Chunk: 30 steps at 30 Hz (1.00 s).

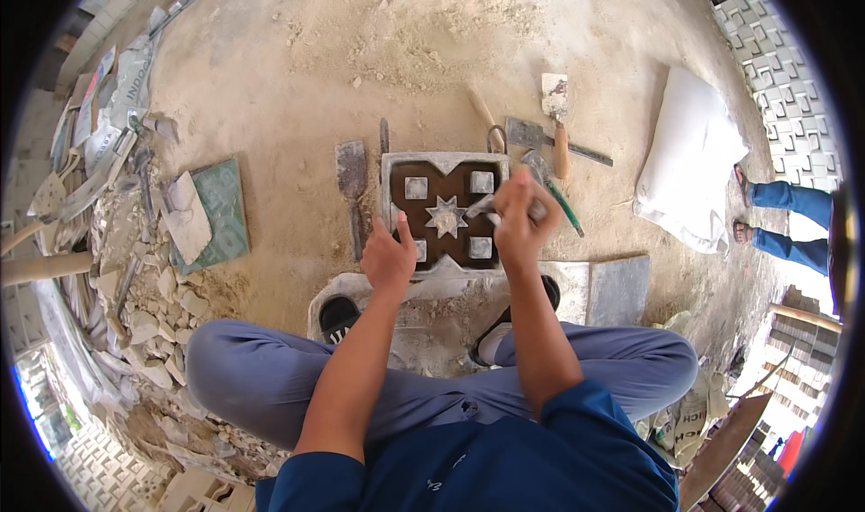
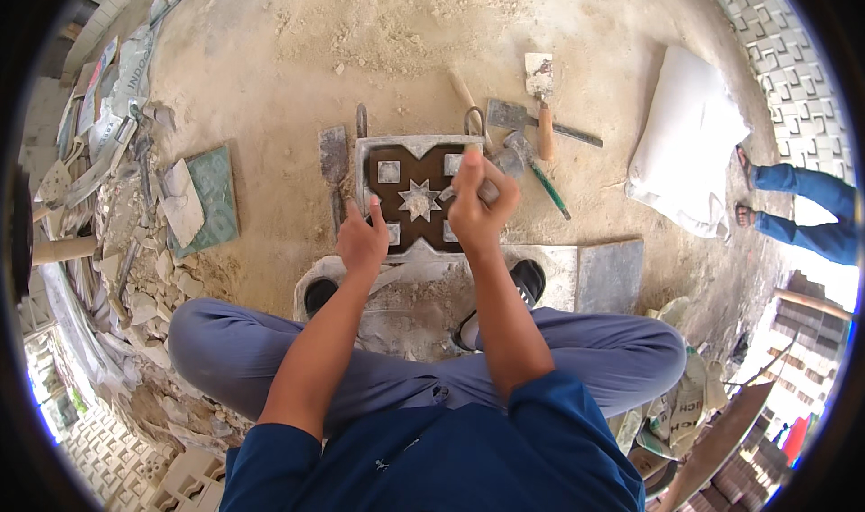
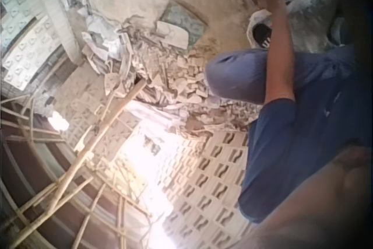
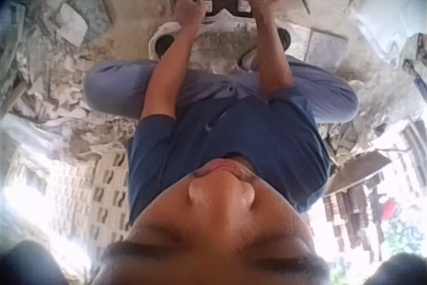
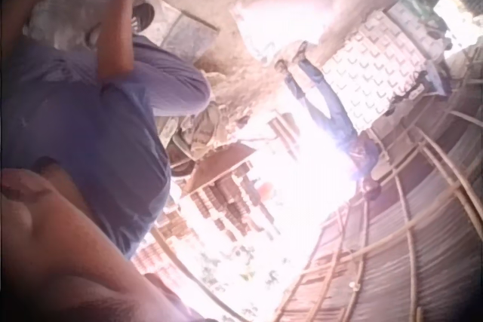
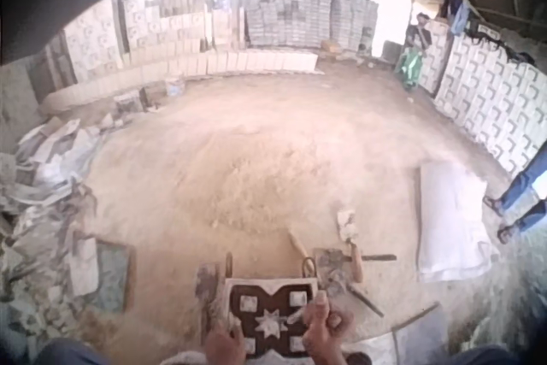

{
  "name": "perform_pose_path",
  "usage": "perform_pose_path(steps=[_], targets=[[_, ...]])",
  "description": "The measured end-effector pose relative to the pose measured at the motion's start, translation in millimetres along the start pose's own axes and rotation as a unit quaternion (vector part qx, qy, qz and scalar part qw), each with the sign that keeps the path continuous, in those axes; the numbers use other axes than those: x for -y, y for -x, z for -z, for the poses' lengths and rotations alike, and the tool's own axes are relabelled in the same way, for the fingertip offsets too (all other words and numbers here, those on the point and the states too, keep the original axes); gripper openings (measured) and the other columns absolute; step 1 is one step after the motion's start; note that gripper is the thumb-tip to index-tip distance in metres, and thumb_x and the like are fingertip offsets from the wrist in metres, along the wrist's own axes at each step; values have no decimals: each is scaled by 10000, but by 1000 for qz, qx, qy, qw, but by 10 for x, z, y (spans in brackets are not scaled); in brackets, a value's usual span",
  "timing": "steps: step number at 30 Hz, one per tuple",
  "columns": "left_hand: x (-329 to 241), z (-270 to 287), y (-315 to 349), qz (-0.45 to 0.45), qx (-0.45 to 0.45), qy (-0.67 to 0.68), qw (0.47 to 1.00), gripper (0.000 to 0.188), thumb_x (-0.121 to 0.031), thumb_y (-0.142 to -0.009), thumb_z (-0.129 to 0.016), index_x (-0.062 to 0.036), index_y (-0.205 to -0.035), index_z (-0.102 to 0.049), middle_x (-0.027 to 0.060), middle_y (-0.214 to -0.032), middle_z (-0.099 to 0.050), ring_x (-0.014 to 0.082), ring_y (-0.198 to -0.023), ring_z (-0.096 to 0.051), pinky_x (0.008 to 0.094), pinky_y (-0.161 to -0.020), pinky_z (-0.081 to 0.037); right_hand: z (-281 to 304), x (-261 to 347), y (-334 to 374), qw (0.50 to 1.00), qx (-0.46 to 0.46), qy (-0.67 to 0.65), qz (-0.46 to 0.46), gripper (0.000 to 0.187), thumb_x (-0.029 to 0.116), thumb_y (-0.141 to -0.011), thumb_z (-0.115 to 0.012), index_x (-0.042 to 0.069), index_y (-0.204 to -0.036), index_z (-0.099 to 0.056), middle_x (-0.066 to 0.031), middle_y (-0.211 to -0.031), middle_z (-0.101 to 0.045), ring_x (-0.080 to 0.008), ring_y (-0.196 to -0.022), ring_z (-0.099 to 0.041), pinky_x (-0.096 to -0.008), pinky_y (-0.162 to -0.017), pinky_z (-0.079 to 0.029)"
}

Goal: The person cleans sand and debris from a star-patterned tile mold and then uses a small chisel and a wooden mallet to carve or clear out the interior details of the tile.

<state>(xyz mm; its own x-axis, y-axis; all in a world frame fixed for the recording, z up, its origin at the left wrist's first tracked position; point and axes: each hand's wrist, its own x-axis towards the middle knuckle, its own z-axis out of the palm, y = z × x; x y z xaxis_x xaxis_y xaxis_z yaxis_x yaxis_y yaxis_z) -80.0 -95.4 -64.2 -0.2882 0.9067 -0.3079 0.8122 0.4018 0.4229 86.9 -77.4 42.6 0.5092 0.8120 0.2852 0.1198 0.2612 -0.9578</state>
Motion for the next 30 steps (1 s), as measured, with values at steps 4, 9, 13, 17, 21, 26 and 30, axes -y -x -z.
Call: perform_pose_path(steps=[4, 9, 13, 17, 21, 26, 30], targets=[[-22, 31, 4, -5, 3, -1, 1000, 731, -608, -1011, -374, 20, -1349, -535, 264, -1085, -692, 446, -988, -678, 548, -836, -533, 29, 6, 10, 995, -29, -76, 55, 477, 211, -1058, -542, 36, -617, -489, 49, -560, -443, -27, -545, -381, -242, -490, -266], [12, -4, 37, 2, 8, 8, 1000, 774, -623, -1014, -352, 39, -1377, -521, 285, -1086, -690, 455, -1034, -660, 545, -889, -513, -5, 75, -26, 998, -2, -49, 27, 458, 207, -1064, -529, 64, -635, -459, 67, -560, -426, -20, -515, -341, -248, -463, -229], [21, -8, 8, -1, -4, 5, 1000, 720, -608, -1010, -374, 12, -1334, -545, 264, -1077, -692, 434, -1000, -678, 550, -848, -530, -28, -107, -170, 996, 46, 74, 2, 469, 218, -1062, -540, 52, -628, -471, 55, -549, -431, -30, -497, -350, -258, -449, -226], [-67, 71, 42, -1, 15, 11, 1000, 719, -606, -1010, -375, 10, -1341, -544, 264, -1090, -692, 432, -1002, -679, 550, -852, -530, 61, 44, -137, 999, 21, 1, 29, 496, 231, -1065, -533, 38, -614, -464, 42, -537, -426, -39, -511, -356, -264, -463, -248], [-30, 78, -7, 14, 15, -2, 1000, 714, -604, -1011, -375, 7, -1342, -543, 264, -1090, -692, 432, -997, -680, 551, -845, -529, 17, -31, -242, 994, 91, 49, -41, 517, 228, -1071, -519, 31, -597, -459, 29, -525, -439, -46, -493, -371, -265, -456, -252], [-77, 37, 40, -5, 8, -1, 1000, 714, -603, -1012, -372, 4, -1347, -542, 263, -1093, -692, 439, -980, -683, 552, -837, -532, 175, -46, -201, 998, 46, 42, 18, 494, 218, -1065, -530, 29, -612, -472, 35, -526, -427, -40, -500, -357, -271, -456, -235], [22, -16, -2, 5, -13, -6, 1000, 713, -601, -1013, -374, 5, -1353, -538, 261, -1083, -693, 439, -967, -685, 553, -835, -532, 153, 186, -165, 999, 38, 31, 12, 492, 212, -1064, -527, 35, -609, -466, 42, -541, -416, -43, -497, -341, -275, -456, -224]])
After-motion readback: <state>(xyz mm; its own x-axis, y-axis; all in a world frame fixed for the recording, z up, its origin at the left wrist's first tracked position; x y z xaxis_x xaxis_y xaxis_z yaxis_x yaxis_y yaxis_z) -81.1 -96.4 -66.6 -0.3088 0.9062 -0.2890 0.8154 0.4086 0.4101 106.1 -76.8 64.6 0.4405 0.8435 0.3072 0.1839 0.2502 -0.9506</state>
